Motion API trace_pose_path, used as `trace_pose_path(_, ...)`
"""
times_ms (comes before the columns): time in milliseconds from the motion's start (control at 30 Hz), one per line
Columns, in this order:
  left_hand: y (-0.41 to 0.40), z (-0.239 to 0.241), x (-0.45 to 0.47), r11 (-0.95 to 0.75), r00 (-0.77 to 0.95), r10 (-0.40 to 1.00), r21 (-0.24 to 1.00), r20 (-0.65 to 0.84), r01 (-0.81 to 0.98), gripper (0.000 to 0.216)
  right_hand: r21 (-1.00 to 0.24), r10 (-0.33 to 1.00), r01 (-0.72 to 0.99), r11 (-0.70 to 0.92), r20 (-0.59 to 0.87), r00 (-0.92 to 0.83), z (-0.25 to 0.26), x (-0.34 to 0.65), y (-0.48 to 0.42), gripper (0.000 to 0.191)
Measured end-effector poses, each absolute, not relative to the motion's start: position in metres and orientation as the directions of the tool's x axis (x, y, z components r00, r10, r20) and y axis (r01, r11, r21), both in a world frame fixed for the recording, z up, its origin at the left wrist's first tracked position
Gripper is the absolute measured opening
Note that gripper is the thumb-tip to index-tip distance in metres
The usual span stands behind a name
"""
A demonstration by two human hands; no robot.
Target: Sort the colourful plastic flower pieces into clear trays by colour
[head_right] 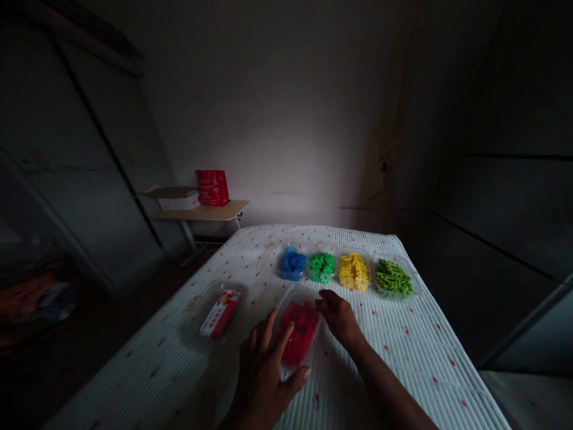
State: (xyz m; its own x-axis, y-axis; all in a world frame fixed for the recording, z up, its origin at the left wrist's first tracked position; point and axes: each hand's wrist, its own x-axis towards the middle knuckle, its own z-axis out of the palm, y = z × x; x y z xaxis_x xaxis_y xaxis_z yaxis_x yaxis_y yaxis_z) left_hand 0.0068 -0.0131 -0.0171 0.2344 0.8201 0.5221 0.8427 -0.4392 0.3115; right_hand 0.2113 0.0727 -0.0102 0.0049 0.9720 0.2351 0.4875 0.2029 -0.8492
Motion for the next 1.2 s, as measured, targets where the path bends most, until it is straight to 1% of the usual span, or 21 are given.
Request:
trace_pose_path(67, -0.014, -0.011, 0.006, -0.426, 0.225, 0.838, 0.337, 0.498, 0.84, 0.064, -0.874, 0.98, 0.453, 0.175, 0.199, 0.004, -0.011, 0.21, 0.074, 0.046)
trace_pose_path(133, -0.008, -0.001, 0.002, -0.392, 0.182, 0.859, 0.387, 0.478, 0.834, 0.055, -0.901, 0.989, 0.416, 0.124, 0.147, 0.023, -0.01, 0.209, 0.076, 0.046)
trace_pose_path(167, -0.001, 0.005, -0.001, -0.371, 0.153, 0.874, 0.43, 0.462, 0.823, 0.05, -0.915, 0.992, 0.392, 0.097, 0.118, 0.031, -0.009, 0.208, 0.076, 0.046)
trace_pose_path(233, 0.018, 0.017, -0.006, -0.331, 0.103, 0.91, 0.555, 0.401, 0.763, 0.041, -0.944, 0.997, 0.325, 0.053, 0.07, 0.041, -0.006, 0.207, 0.075, 0.046)
trace_pose_path(333, 0.057, 0.024, -0.01, -0.167, 0.024, 0.982, 0.811, 0.185, 0.56, 0.038, -0.982, 0.999, 0.189, 0.004, 0.012, 0.044, -0.002, 0.204, 0.073, 0.05)
trace_pose_path(400, 0.079, 0.021, -0.006, -0.112, 0.035, 0.994, 0.913, 0.107, 0.392, 0.034, -0.992, 0.999, 0.123, -0.006, -0.002, 0.036, -0.002, 0.203, 0.071, 0.056)
trace_pose_path(467, 0.094, 0.013, 0.0, -0.077, 0.086, 0.995, 0.963, 0.057, 0.26, 0.029, -0.995, 1.0, 0.101, 0.01, 0.013, 0.026, -0.003, 0.202, 0.07, 0.059)
trace_pose_path(533, 0.102, 0.002, 0.007, -0.024, 0.111, 0.994, 0.981, 0.003, 0.193, 0.024, -0.993, 0.999, 0.11, 0.033, 0.035, 0.018, -0.004, 0.201, 0.07, 0.06)
trace_pose_path(633, 0.106, -0.011, 0.011, 0.04, 0.122, 0.991, 0.985, -0.061, 0.167, 0.019, -0.989, 0.998, 0.137, 0.053, 0.055, 0.011, -0.007, 0.2, 0.072, 0.058)
trace_pose_path(733, 0.105, -0.018, 0.01, 0.02, 0.14, 0.989, 0.99, -0.04, 0.142, 0.021, -0.982, 0.995, 0.167, 0.085, 0.093, 0.037, -0.012, 0.197, 0.076, 0.058)
trace_pose_path(867, 0.102, -0.02, 0.008, 0.011, 0.097, 0.995, 0.992, -0.024, 0.129, 0.023, -0.973, 0.988, 0.195, 0.122, 0.138, 0.073, -0.019, 0.195, 0.081, 0.059)
trace_pose_path(967, 0.101, -0.022, 0.009, 0.016, 0.079, 0.996, 0.987, -0.029, 0.159, 0.027, -0.973, 0.987, 0.2, 0.112, 0.132, 0.089, -0.021, 0.194, 0.081, 0.056)
trace_pose_path(1067, 0.102, -0.026, 0.008, 0.011, 0.102, 0.994, 0.984, -0.03, 0.179, 0.029, -0.977, 0.989, 0.198, 0.085, 0.107, 0.104, -0.02, 0.193, 0.078, 0.053)
trace_pose_path(1200, 0.103, -0.027, 0.007, 0.001, 0.129, 0.991, 0.984, -0.025, 0.179, 0.028, -0.989, 0.99, 0.139, 0.05, 0.068, 0.127, -0.022, 0.191, 0.077, 0.049)
